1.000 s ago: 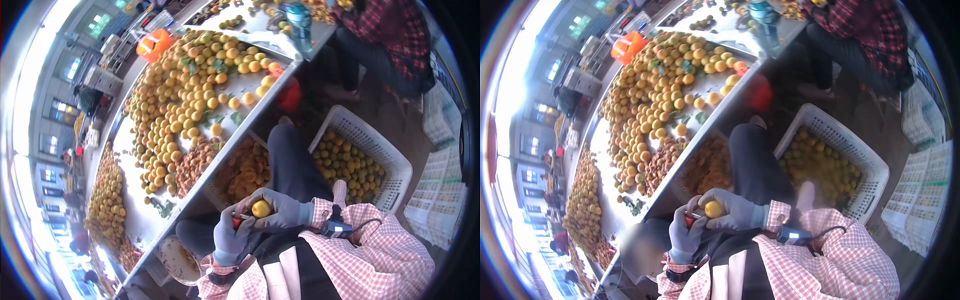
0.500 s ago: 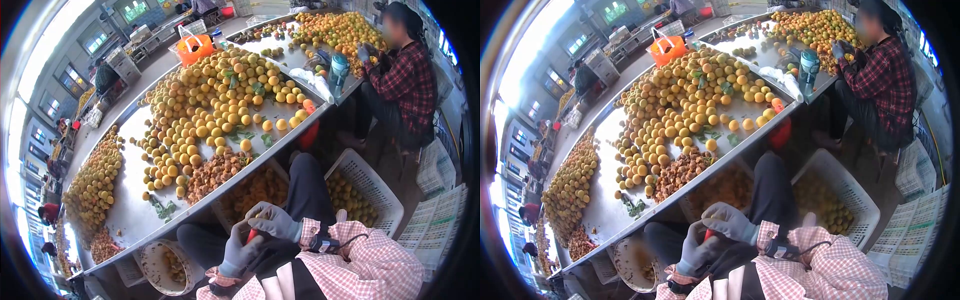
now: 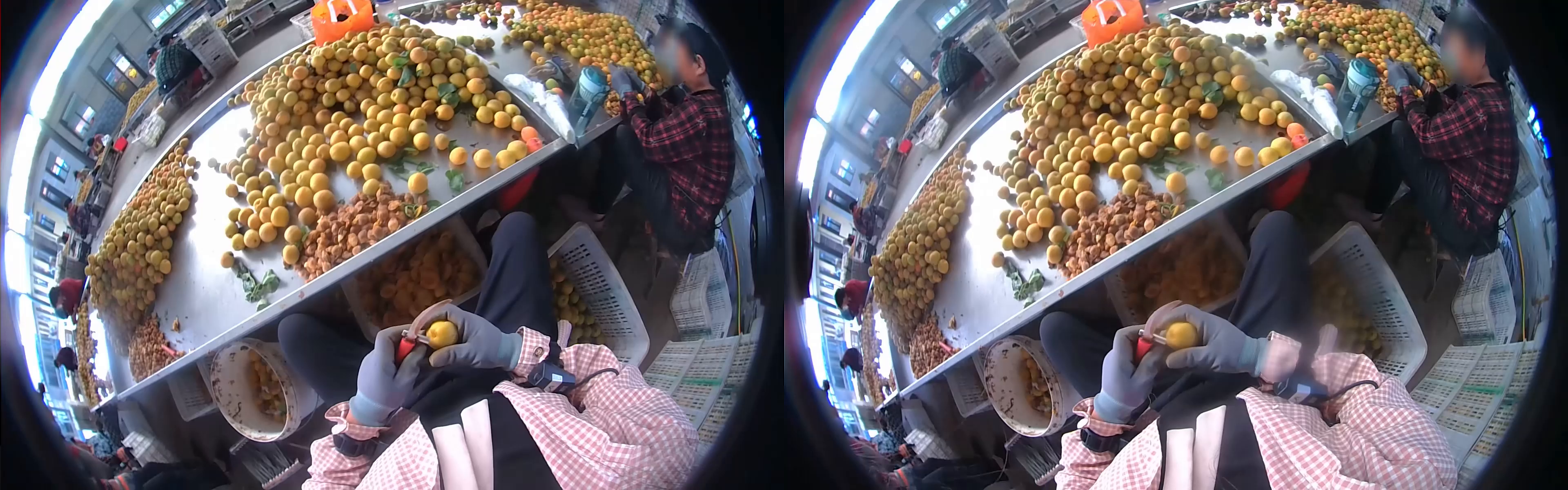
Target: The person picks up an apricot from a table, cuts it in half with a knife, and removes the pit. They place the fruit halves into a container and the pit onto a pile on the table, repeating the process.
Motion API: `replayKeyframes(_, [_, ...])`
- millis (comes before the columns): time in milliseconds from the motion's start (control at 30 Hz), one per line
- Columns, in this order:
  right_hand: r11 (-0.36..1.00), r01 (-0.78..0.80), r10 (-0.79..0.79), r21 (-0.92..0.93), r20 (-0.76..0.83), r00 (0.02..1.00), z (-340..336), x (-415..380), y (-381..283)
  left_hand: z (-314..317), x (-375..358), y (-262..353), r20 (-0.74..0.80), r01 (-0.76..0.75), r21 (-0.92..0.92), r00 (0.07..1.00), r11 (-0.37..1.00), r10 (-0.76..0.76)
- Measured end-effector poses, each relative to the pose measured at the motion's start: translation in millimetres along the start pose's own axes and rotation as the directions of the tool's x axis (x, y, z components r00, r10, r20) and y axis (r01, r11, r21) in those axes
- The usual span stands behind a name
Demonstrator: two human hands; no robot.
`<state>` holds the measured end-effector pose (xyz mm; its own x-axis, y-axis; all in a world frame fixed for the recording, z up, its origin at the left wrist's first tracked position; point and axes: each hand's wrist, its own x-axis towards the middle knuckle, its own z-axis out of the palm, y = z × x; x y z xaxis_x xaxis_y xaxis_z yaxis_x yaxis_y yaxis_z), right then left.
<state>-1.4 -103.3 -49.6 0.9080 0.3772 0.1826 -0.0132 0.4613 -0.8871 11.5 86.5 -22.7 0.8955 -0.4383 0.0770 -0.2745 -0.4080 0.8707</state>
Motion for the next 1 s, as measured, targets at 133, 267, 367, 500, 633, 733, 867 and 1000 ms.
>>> replayKeyframes(133, [0.976,-0.188,0.177,-0.113,-0.102,0.979,9.2,-9.2,2.6,4.1,-4.6,-13.4,0.004,-0.112,0.327,0.993,0.939,0.117])
replayKeyframes(267, [0.966,-0.247,0.226,-0.080,-0.209,0.951,12.3,-12.4,15.6,4.3,-4.0,-9.8,0.014,-0.122,0.389,0.992,0.913,0.126])
replayKeyframes(367, [0.952,-0.278,0.240,-0.132,-0.248,0.939,15.4,-13.0,13.8,7.1,-6.0,-15.4,0.035,-0.089,0.347,0.996,0.934,0.081])
replayKeyframes(500, [0.939,-0.255,0.194,-0.229,-0.257,0.947,17.5,-15.6,14.2,8.8,-11.2,-16.7,0.079,-0.025,0.346,0.997,0.938,-0.002])
replayKeyframes(633, [0.927,-0.184,0.104,-0.327,-0.247,0.963,18.7,-13.4,20.6,15.6,-13.5,-27.7,0.042,-0.015,0.338,0.999,0.941,0.000])
replayKeyframes(733, [0.832,-0.167,0.003,-0.529,-0.297,0.955,23.1,-7.5,17.7,23.0,-10.7,-28.8,0.008,-0.001,0.327,1.000,0.945,-0.002])
replayKeyframes(867, [0.502,-0.103,-0.120,-0.859,-0.187,0.975,15.6,5.4,5.6,34.1,-10.7,-40.6,-0.050,0.016,0.280,0.999,0.960,-0.002])
replayKeyframes(1000, [0.840,-0.236,0.131,-0.490,-0.239,0.962,-2.0,-2.6,34.6,24.8,-3.3,-39.9,0.044,0.129,0.181,0.989,0.975,-0.139])
